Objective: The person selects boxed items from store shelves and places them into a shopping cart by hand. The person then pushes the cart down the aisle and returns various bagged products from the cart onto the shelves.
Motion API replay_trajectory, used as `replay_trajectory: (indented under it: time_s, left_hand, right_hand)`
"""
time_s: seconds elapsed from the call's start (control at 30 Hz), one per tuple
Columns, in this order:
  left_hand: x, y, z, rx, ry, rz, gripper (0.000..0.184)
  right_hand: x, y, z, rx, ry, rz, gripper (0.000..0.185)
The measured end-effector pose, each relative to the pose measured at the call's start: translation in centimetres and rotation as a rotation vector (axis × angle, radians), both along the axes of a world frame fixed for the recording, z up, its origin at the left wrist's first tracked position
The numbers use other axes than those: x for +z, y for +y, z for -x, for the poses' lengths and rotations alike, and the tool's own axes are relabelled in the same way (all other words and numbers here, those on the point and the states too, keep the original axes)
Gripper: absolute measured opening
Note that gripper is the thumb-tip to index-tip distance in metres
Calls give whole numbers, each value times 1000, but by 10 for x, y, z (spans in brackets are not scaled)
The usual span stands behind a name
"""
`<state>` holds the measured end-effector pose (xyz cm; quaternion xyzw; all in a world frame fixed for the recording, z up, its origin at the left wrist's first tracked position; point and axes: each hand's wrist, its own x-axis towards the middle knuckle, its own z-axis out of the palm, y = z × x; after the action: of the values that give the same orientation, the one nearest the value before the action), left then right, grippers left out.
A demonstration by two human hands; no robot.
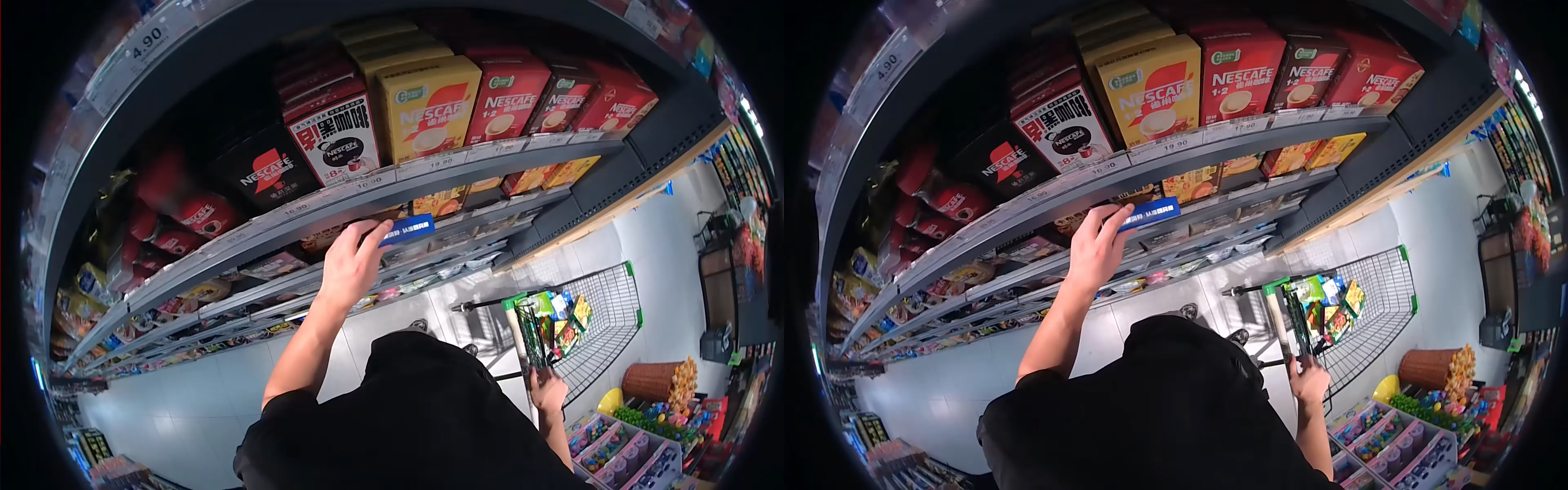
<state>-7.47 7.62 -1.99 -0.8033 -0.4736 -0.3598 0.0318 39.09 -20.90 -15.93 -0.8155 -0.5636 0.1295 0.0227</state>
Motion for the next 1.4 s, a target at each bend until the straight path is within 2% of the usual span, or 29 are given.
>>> replay_trajectory:
  time_s: [0.07, 0.13, 0.2, 0.23, 0.27, 0.3, 0.37, 0.43, 0.47, 0.5, 0.6, 0.63, 0.73, 0.9, 0.93, 0.97, 1.03, 1.07, 1.1, 1.17, 1.2, 1.23, 1.3, 1.33, 1.37, 1.4]
  left_hand:
    - [5, -7, -8, -13, 2, -33, 53]
    - [17, -16, -15, -14, -9, -63, 49]
    - [37, -33, -24, -26, -77, -14, 46]
    - [52, -45, -32, -33, -124, 38, 44]
    - [60, -53, -40, -46, -239, 33, 41]
    - [74, -59, -46, -69, -311, 15, 38]
    - [88, -76, -59, 3, -558, 269, 36]
    - [86, -86, -79, -45, -1078, 655, 38]
    - [84, -87, -89, -60, -1196, 706, 36]
    - [82, -87, -98, -78, -1313, 753, 35]
    - [70, -89, -116, -188, -1432, 864, 26]
    - [72, -91, -121, -221, -1472, 925, 25]
    - [72, -96, -131, -355, -1412, 1035, 20]
    - [67, -87, -144, -425, -1316, 1077, 17]
    - [63, -83, -147, -460, -1357, 1083, 23]
    - [53, -75, -146, -601, -1367, 1107, 46]
    - [42, -65, -169, -706, -1450, 1078, 79]
    - [35, -59, -182, -780, -1378, 1075, 90]
    - [20, -56, -193, -847, -1330, 1087, 94]
    - [12, -60, -201, -946, -1293, 1380, 86]
    - [-2, -58, -198, -898, -1268, 1472, 71]
    - [9, -56, -199, -889, -1148, 1415, 52]
    - [32, -52, -207, -786, -890, 1373, 41]
    - [41, -49, -208, -740, -796, 1392, 34]
    - [48, -46, -208, -736, -797, 1401, 34]
    - [52, -42, -208, -670, -741, 1419, 34]
  right_hand:
    - [23, 52, 13, 69, 90, -243, 27]
    - [42, 101, 32, 306, 188, -429, 14]
    - [55, 143, 65, 421, 478, -619, 9]
    - [71, 158, 86, 405, 674, -589, 22]
    - [94, 171, 102, 468, 834, -538, 50]
    - [110, 184, 119, 493, 1045, -526, 63]
    - [122, 197, 133, 538, 1370, -426, 84]
    - [135, 195, 134, 542, 1680, -206, 71]
    - [128, 184, 121, 447, 1762, -13, 57]
    - [156, 176, 123, 405, 1876, -13, 45]
    - [170, 146, 102, 212, 1921, 23, 37]
    - [171, 134, 93, 180, 1918, 21, 44]
    - [179, 106, 75, 201, 1940, 16, 61]
    - [175, 94, 67, 145, 2002, -7, 63]
    - [174, 94, 69, 97, 2102, 0, 62]
    - [165, 95, 69, 61, 2189, 61, 62]
    - [177, 101, 69, -227, 2324, 317, 62]
    - [197, 95, 71, -235, 1919, 276, 64]
    - [162, 93, 64, -512, 2260, 491, 67]
    - [147, 120, 79, 220, 2971, 809, 69]
    - [147, 112, 77, 157, 2697, 672, 70]
    - [164, 112, 80, -15, 2422, 577, 67]
    - [161, 103, 89, -556, 1836, 240, 64]
    - [144, 101, 78, -465, 1839, 177, 63]
    - [122, 89, 56, -458, 2067, 96, 75]
    - [127, 87, 42, -410, 2190, 108, 83]
